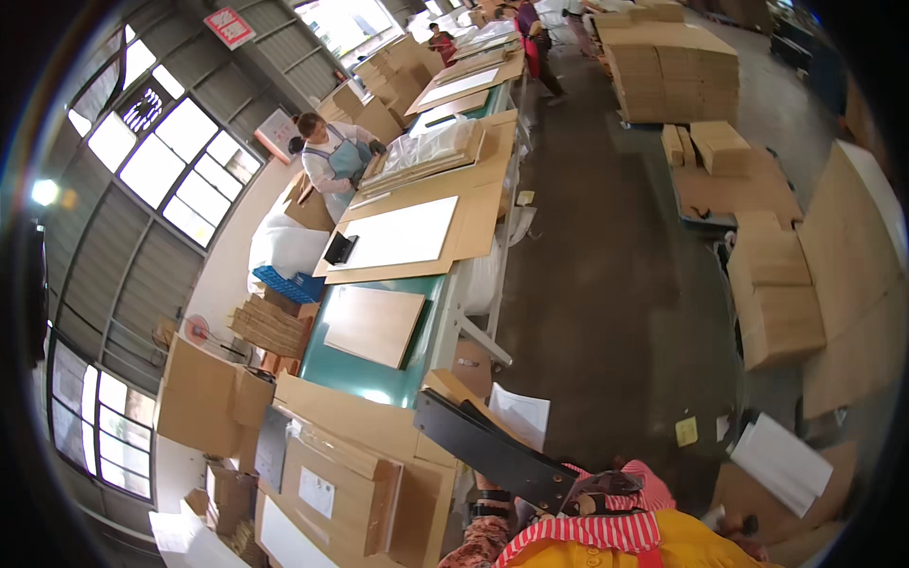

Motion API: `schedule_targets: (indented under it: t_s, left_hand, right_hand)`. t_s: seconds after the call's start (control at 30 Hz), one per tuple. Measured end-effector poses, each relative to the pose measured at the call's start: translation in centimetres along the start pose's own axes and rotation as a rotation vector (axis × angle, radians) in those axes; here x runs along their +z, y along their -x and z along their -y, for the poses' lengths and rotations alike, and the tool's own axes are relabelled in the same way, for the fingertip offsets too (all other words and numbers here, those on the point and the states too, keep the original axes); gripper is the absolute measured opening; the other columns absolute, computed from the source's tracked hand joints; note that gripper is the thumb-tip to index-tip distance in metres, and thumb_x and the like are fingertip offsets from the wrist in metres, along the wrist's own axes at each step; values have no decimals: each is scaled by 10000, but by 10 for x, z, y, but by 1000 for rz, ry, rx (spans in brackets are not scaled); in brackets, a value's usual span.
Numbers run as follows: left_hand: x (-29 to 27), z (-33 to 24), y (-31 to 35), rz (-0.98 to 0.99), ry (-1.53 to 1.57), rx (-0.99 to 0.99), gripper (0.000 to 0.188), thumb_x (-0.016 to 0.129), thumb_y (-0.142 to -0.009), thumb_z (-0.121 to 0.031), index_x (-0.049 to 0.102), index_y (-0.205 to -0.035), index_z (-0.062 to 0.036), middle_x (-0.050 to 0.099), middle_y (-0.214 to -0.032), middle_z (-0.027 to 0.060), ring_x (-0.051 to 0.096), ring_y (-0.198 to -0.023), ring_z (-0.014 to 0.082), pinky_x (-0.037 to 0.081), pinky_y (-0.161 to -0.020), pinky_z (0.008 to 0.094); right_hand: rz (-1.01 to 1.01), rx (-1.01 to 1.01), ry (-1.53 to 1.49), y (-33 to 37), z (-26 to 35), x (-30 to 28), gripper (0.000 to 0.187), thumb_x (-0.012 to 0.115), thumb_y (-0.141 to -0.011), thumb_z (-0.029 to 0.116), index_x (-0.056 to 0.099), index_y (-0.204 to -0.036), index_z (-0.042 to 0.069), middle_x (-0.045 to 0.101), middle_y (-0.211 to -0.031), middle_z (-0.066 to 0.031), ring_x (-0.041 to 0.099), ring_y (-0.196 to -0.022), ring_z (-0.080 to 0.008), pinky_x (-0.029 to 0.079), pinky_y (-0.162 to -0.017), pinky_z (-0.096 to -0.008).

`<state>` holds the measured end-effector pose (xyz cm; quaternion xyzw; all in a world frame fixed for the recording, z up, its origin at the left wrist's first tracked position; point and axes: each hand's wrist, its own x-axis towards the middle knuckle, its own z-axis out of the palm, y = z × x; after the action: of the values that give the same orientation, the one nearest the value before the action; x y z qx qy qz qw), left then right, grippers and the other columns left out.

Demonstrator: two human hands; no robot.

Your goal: Arranging wooden panels and protective foam inside cardboard boxes for shipping.

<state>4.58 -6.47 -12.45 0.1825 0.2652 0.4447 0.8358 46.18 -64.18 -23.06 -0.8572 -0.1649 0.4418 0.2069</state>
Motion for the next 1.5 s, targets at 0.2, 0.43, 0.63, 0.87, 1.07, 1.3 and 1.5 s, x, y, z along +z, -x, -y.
schedule_targets:
  t_s: [0.2, 0.43, 0.63, 0.87, 1.07, 1.3, 1.5]
  left_hand:
    - [28, -17, -154, -57, 141, 118, 593, 551, -999, -554, 616, -1279, -35, 678, -1246, 113, 646, -1122, 298, 542, -982, 411]
    - [44, -40, -360, -109, 153, 222, 615, 528, -1000, -572, 593, -1306, -43, 655, -1289, 119, 634, -1152, 292, 539, -989, 416]
    - [99, -69, -488, -176, 195, 262, 641, 518, -993, -600, 584, -1319, -51, 642, -1308, 115, 618, -1175, 289, 521, -1011, 419]
    - [149, -70, -604, -273, 219, 334, 673, 506, -985, -631, 573, -1333, -60, 628, -1331, 111, 600, -1202, 286, 499, -1038, 424]
    - [178, -89, -686, -368, 275, 426, 700, 495, -978, -658, 564, -1345, -67, 615, -1350, 107, 584, -1225, 284, 480, -1060, 427]
    - [211, -139, -804, -473, 351, 542, 732, 489, -966, -688, 552, -1361, -75, 604, -1365, 98, 564, -1250, 275, 454, -1087, 428]
    - [254, -219, -855, -798, 2, 580, 749, 530, -960, -675, 509, -1403, -70, 621, -1309, 48, 555, -1239, 219, 438, -1073, 401]
  right_hand:
    - [-273, -213, -341, -254, 341, -144, 384, 594, -842, 44, 660, -1220, 46, 672, -876, -52, 641, -718, -145, 514, -548, -305]
    - [-60, -408, -352, -371, 592, -156, 422, 595, -916, 61, 575, -1337, 52, 697, -1067, -37, 661, -882, -109, 554, -642, -280]
    - [51, -383, -392, -444, 737, -163, 434, 605, -900, 15, 574, -1333, 9, 702, -1087, -54, 671, -864, -118, 555, -637, -253]
    - [406, -577, -318, -610, 983, -149, 377, 634, -937, 75, 614, -1312, 35, 694, -1137, -55, 671, -966, -135, 557, -744, -265]
    - [725, -678, -334, -684, 1249, -36, 346, 669, -959, 121, 615, -1279, 0, 696, -1110, -60, 673, -943, -128, 557, -747, -262]
    - [149, -1284, 134, -791, 1375, 62, 479, 717, -947, 210, 565, -1343, -13, 666, -1129, -106, 658, -952, -168, 543, -812, -281]
    - [1250, -923, 264, -635, 1417, 59, 713, 785, -894, 294, 456, -1444, -17, 628, -1298, -127, 648, -1112, -188, 535, -954, -306]
